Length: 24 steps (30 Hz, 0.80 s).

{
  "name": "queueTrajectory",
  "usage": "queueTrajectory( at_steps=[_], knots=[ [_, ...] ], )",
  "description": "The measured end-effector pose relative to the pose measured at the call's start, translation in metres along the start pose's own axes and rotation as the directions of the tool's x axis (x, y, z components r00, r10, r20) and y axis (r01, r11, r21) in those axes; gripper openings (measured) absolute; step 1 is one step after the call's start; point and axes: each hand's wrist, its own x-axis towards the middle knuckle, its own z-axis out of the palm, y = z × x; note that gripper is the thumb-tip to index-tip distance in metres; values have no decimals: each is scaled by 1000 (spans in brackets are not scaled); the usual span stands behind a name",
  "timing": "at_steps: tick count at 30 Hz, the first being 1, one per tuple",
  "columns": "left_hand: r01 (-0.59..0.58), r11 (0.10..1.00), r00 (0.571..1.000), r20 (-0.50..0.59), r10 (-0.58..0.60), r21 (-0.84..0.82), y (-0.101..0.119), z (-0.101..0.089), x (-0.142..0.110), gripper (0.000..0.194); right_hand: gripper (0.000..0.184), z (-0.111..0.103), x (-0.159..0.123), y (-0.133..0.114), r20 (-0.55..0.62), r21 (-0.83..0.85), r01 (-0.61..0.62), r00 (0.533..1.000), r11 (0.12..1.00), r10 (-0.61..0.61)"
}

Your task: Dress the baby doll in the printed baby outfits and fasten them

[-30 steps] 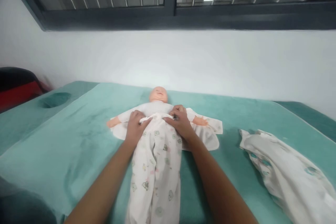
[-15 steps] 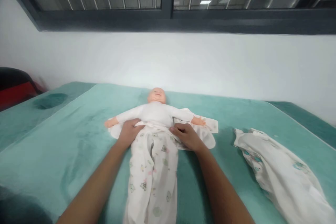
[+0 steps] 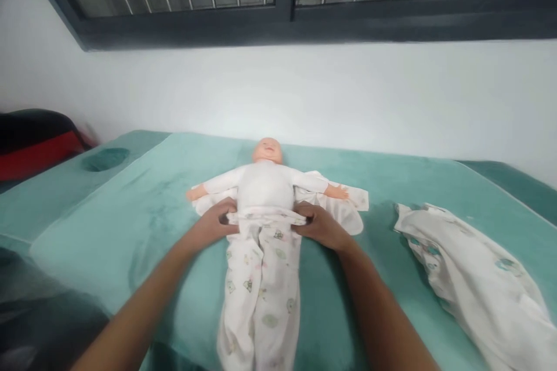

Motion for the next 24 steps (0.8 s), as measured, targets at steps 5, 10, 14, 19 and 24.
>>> queueTrajectory(
  at_steps=[5,10,14,19,24],
  knots=[
    [33,998,977,-211,-19,60,2,14,-7,30,15,8,-9,10,-140,278,-38,987,960,80],
    [184,983,912,-372,-175,-12,8,20,-13,28,27,14,-14,13,-65,327,-157,980,932,188],
    [170,985,985,-41,-170,-21,13,4,-27,28,31,20,-28,-1,48,128,-116,993,985,110],
    [-38,974,985,170,0,222,18,-2,-51,47,51,34,-49,-8,8,-203,-68,997,977,71],
    [-151,957,986,-26,163,248,16,20,-67,16,36,50,-60,-10,-43,-20,-139,990,990,138]
  ],
)
